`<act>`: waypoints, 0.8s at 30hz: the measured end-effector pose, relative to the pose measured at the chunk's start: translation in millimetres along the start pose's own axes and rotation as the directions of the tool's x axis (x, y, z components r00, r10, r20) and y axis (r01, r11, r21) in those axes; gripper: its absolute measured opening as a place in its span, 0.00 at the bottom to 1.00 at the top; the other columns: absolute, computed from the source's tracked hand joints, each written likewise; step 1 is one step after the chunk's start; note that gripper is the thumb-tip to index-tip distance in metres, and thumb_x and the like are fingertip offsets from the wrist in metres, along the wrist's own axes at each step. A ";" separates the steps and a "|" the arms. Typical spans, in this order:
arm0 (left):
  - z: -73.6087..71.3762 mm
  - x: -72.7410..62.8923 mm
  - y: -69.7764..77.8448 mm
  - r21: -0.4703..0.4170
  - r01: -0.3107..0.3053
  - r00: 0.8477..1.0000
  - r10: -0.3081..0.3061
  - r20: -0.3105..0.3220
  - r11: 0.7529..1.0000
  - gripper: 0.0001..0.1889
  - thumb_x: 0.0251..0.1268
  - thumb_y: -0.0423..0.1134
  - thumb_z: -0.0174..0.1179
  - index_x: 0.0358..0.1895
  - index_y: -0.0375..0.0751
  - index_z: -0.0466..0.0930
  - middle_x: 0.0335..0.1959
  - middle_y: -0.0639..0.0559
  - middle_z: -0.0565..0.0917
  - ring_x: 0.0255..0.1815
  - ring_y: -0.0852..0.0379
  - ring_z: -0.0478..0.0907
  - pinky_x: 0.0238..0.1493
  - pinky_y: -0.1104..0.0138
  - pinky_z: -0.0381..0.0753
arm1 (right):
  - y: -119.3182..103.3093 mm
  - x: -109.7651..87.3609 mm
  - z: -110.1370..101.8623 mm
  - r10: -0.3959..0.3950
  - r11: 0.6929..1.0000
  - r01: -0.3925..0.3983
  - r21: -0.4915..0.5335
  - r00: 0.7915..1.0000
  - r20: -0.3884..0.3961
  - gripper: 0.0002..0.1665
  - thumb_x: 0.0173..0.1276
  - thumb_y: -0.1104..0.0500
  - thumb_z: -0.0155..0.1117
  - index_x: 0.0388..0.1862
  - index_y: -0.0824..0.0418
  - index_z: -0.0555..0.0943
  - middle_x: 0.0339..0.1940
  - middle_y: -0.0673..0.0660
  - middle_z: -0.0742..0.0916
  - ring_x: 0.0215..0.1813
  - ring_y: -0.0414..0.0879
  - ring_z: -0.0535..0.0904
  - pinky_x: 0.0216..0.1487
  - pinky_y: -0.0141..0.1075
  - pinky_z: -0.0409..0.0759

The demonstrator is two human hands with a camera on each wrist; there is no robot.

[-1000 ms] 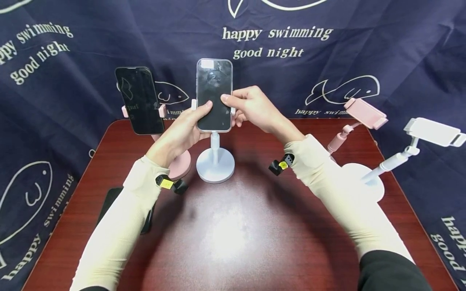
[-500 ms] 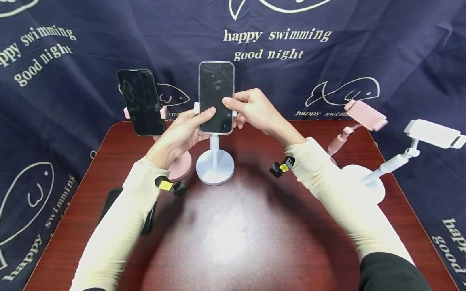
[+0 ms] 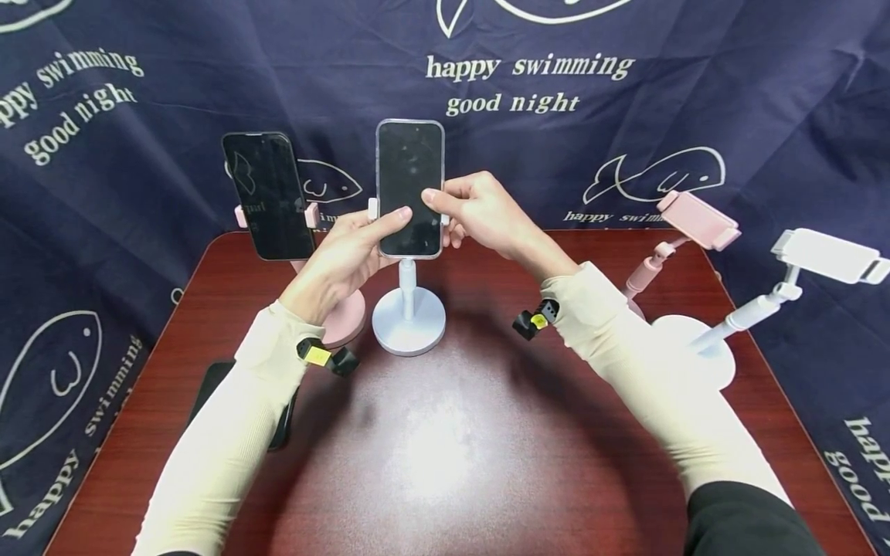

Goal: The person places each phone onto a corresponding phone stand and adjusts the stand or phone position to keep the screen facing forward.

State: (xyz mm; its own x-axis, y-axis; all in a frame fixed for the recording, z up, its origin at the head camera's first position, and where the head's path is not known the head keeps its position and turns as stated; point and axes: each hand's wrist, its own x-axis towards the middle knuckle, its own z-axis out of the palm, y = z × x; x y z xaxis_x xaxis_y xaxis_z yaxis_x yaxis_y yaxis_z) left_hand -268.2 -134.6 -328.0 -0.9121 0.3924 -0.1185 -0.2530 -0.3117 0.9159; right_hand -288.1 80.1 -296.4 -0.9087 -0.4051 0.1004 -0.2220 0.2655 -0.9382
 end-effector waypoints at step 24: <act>-6.9 -5.9 -9.3 0.197 -0.041 0.999 0.045 -0.019 0.979 0.24 0.76 0.38 0.59 0.72 0.42 0.72 0.61 0.46 0.82 0.57 0.57 0.85 0.68 0.56 0.78 | 9.4 -10.0 3.9 -0.096 0.982 0.101 -0.162 0.995 0.039 0.11 0.74 0.55 0.66 0.44 0.62 0.81 0.30 0.57 0.89 0.33 0.46 0.88 0.40 0.38 0.87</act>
State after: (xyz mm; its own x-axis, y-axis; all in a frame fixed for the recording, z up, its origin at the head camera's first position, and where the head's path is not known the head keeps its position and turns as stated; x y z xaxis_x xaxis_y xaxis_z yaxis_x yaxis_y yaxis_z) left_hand -262.6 -140.0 -338.4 -0.9287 0.3613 -0.0841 -0.1471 -0.1505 0.9776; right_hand -279.6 83.2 -307.5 -0.8690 -0.4621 0.1767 -0.3667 0.3618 -0.8571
